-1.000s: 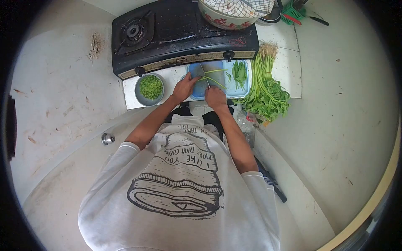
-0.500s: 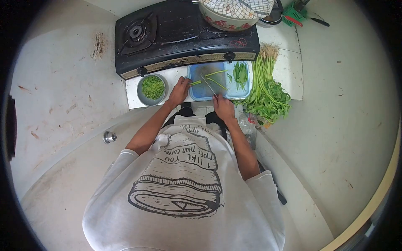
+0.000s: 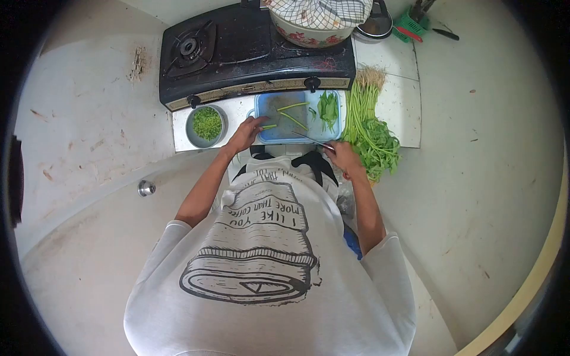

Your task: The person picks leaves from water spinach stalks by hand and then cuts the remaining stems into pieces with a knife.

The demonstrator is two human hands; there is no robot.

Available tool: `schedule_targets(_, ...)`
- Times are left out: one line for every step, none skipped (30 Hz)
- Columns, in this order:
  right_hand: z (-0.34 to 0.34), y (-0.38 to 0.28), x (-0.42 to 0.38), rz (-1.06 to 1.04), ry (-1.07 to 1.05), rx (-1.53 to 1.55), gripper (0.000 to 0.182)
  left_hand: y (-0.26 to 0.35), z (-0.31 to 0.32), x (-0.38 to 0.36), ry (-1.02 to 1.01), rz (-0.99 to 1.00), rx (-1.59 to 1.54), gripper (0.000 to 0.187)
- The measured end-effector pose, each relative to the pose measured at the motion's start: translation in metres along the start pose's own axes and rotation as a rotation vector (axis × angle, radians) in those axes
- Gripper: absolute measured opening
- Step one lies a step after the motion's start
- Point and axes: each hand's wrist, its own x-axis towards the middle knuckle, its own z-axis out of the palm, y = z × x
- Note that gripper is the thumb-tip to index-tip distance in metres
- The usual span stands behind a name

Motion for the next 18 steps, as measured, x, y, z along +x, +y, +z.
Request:
schedule_targets(-0.006, 0.005, 0.002, -0.007, -0.011, -0.003, 0.031, 0.004, 0.002, 0.001, -0.021, 0.017, 0.013, 0.045)
schedule_targets(-0.01, 0.009, 0.005, -0.004, -0.023, -0.016, 0.031, 0.008, 0.004, 0.002, -0.073, -0.013, 0.017, 0.047)
schedule_targets(-0.017, 0.01, 0.007, -0.001, -0.035, -0.029, 0.03, 0.015, 0.005, 0.004, -0.125, -0.043, 0.019, 0.05)
schedule_targets(-0.024, 0.01, 0.008, 0.004, -0.045, -0.041, 0.03, 0.023, 0.007, 0.007, -0.179, -0.072, 0.022, 0.052)
schedule_targets(-0.03, 0.01, 0.01, 0.009, -0.046, -0.065, 0.031, 0.028, 0.01, 0.011, -0.189, -0.063, 0.039, 0.053)
schedule_targets(-0.035, 0.009, 0.013, 0.015, -0.046, -0.089, 0.031, 0.031, 0.014, 0.014, -0.201, -0.054, 0.056, 0.053)
schedule_targets(-0.038, 0.008, 0.015, 0.022, -0.045, -0.113, 0.031, 0.032, 0.016, 0.018, -0.213, -0.044, 0.073, 0.054)
schedule_targets(-0.04, 0.009, 0.019, 0.017, -0.037, -0.12, 0.032, 0.034, 0.017, 0.02, -0.225, -0.04, 0.077, 0.054)
schedule_targets(-0.04, 0.01, 0.023, 0.013, -0.027, -0.127, 0.032, 0.034, 0.02, 0.023, -0.238, -0.034, 0.08, 0.055)
schedule_targets(-0.041, 0.012, 0.028, 0.009, -0.018, -0.135, 0.032, 0.033, 0.023, 0.026, -0.251, -0.028, 0.083, 0.055)
schedule_targets(-0.041, 0.013, 0.032, 0.008, -0.007, -0.138, 0.032, 0.033, 0.025, 0.029, -0.237, -0.036, 0.081, 0.056)
schedule_targets(-0.041, 0.013, 0.037, 0.007, 0.005, -0.14, 0.032, 0.034, 0.027, 0.031, -0.224, -0.044, 0.08, 0.058)
schedule_targets(-0.041, 0.013, 0.041, 0.006, 0.016, -0.141, 0.032, 0.035, 0.028, 0.033, -0.211, -0.053, 0.079, 0.059)
schedule_targets(-0.04, 0.013, 0.045, -0.002, 0.031, -0.15, 0.032, 0.035, 0.029, 0.035, -0.204, -0.071, 0.079, 0.059)
schedule_targets(-0.039, 0.013, 0.048, -0.01, 0.047, -0.158, 0.032, 0.036, 0.029, 0.036, -0.199, -0.088, 0.079, 0.06)
schedule_targets(-0.039, 0.013, 0.051, -0.017, 0.063, -0.166, 0.032, 0.037, 0.029, 0.038, -0.193, -0.106, 0.08, 0.061)
schedule_targets(-0.04, 0.013, 0.055, -0.018, 0.074, -0.172, 0.032, 0.038, 0.028, 0.039, -0.192, -0.103, 0.077, 0.062)
schedule_targets(-0.04, 0.013, 0.058, -0.019, 0.086, -0.177, 0.032, 0.036, 0.029, 0.039, -0.192, -0.102, 0.075, 0.062)
